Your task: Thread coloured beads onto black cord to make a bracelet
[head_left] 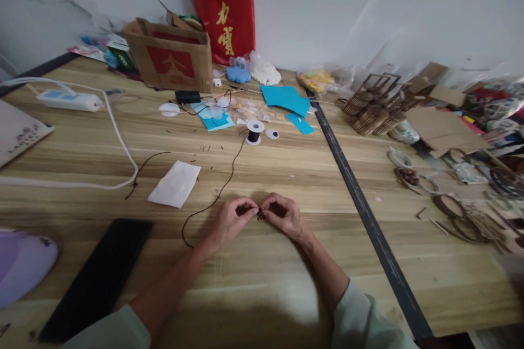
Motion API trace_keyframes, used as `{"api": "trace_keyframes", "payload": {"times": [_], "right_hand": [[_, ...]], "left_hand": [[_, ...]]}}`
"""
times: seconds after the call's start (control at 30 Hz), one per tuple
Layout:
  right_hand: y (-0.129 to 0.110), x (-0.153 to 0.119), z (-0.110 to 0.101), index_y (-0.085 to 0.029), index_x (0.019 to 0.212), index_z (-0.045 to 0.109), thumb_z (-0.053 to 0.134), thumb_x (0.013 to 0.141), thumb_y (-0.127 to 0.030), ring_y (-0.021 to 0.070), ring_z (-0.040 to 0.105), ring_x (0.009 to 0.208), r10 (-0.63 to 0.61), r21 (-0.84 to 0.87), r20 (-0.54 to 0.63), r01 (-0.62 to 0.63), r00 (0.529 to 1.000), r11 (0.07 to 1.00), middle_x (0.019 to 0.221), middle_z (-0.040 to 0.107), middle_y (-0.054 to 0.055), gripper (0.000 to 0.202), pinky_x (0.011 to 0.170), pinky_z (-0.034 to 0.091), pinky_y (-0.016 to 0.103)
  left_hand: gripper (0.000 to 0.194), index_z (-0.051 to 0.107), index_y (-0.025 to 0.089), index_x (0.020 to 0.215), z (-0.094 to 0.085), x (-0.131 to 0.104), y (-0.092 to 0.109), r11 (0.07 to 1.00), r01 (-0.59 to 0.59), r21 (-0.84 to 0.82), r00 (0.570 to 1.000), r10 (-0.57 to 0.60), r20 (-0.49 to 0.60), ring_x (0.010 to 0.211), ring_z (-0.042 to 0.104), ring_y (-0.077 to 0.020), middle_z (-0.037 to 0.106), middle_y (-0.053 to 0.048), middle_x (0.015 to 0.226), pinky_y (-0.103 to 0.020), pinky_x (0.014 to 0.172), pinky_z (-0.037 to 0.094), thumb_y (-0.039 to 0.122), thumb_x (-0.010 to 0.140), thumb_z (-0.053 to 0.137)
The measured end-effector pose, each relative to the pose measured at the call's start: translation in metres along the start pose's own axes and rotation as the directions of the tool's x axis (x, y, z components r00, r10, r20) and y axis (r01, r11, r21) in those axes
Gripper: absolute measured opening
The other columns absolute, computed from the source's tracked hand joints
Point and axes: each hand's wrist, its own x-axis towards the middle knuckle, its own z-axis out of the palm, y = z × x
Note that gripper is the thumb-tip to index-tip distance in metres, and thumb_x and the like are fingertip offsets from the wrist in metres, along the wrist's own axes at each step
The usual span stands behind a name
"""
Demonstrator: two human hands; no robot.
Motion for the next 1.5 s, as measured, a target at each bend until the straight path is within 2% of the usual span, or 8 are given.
{"api": "trace_keyframes", "payload": {"times": [0.33, 0.63, 1.03, 1.23, 1.33, 1.5], "right_hand": [[0.003, -0.001, -0.001, -0.016, 0.082, 0.063, 0.069, 0.08, -0.04, 0.0133, 0.057, 0.066, 0.04, 0.078, -0.021, -0.038, 0.999, 0.996, 0.074, 0.061, 0.003, 0.025, 0.062, 0.047, 0.024], [0.001, -0.001, 0.0, -0.016, 0.083, 0.063, 0.066, 0.082, -0.039, 0.0134, 0.057, 0.068, 0.001, 0.018, 0.001, -0.001, 1.0, 1.0, 0.076, 0.061, 0.004, 0.023, 0.063, 0.048, 0.025], [0.001, -0.001, -0.001, -0.015, 0.082, 0.063, 0.065, 0.083, -0.033, 0.0132, 0.055, 0.067, -0.033, -0.055, 0.001, 0.033, 0.999, 0.998, 0.075, 0.059, 0.004, 0.018, 0.06, 0.045, 0.024], [0.0, -0.003, -0.003, -0.016, 0.083, 0.06, 0.063, 0.085, -0.035, 0.0132, 0.055, 0.066, -0.053, -0.095, -0.046, 0.048, 0.998, 0.994, 0.075, 0.058, 0.003, 0.019, 0.059, 0.046, 0.023], [-0.002, -0.003, -0.003, -0.017, 0.088, 0.059, 0.058, 0.089, -0.034, 0.0151, 0.06, 0.074, -0.097, -0.141, -0.057, 0.088, 0.994, 0.986, 0.084, 0.061, 0.006, 0.017, 0.063, 0.049, 0.024], [-0.001, -0.004, 0.001, -0.019, 0.1, 0.056, 0.048, 0.095, -0.031, 0.0192, 0.061, 0.102, -0.192, -0.205, 0.079, 0.204, 0.978, 0.957, 0.113, 0.062, 0.012, 0.015, 0.085, 0.051, 0.032]], "left_hand": [[0.011, 0.068, 0.016, 0.073, 0.0, -0.001, 0.0, 1.0, 0.011, -0.021, 1.0, -0.011, 0.0, 0.064, 0.059, -0.0144, 0.067, -0.002, 0.069, -0.023, 0.061, 0.044, 0.024, 0.074, 0.061], [0.01, 0.067, 0.015, 0.07, 0.001, -0.001, 0.005, 0.998, 0.038, -0.042, 0.999, -0.039, -0.015, 0.061, 0.056, -0.0134, 0.064, -0.001, 0.064, -0.023, 0.058, 0.043, 0.022, 0.073, 0.06], [0.01, 0.066, 0.016, 0.071, 0.0, -0.001, 0.002, 0.998, 0.03, -0.052, 1.0, -0.03, 0.0, 0.062, 0.056, -0.0135, 0.064, 0.0, 0.065, -0.023, 0.059, 0.043, 0.024, 0.073, 0.061], [0.011, 0.066, 0.015, 0.071, -0.005, 0.001, 0.005, 0.991, 0.059, -0.117, 0.998, -0.055, 0.032, 0.062, 0.056, -0.0133, 0.064, 0.0, 0.065, -0.023, 0.06, 0.043, 0.026, 0.072, 0.064], [0.011, 0.065, 0.015, 0.069, -0.012, 0.001, 0.012, 0.985, 0.073, -0.153, 0.997, -0.07, 0.022, 0.063, 0.055, -0.0133, 0.063, 0.0, 0.066, -0.024, 0.062, 0.044, 0.027, 0.071, 0.065], [0.013, 0.065, 0.016, 0.068, -0.02, 0.0, 0.017, 0.989, 0.046, -0.139, 0.999, -0.047, -0.002, 0.065, 0.055, -0.0142, 0.062, -0.001, 0.066, -0.025, 0.063, 0.044, 0.028, 0.071, 0.065]]}}
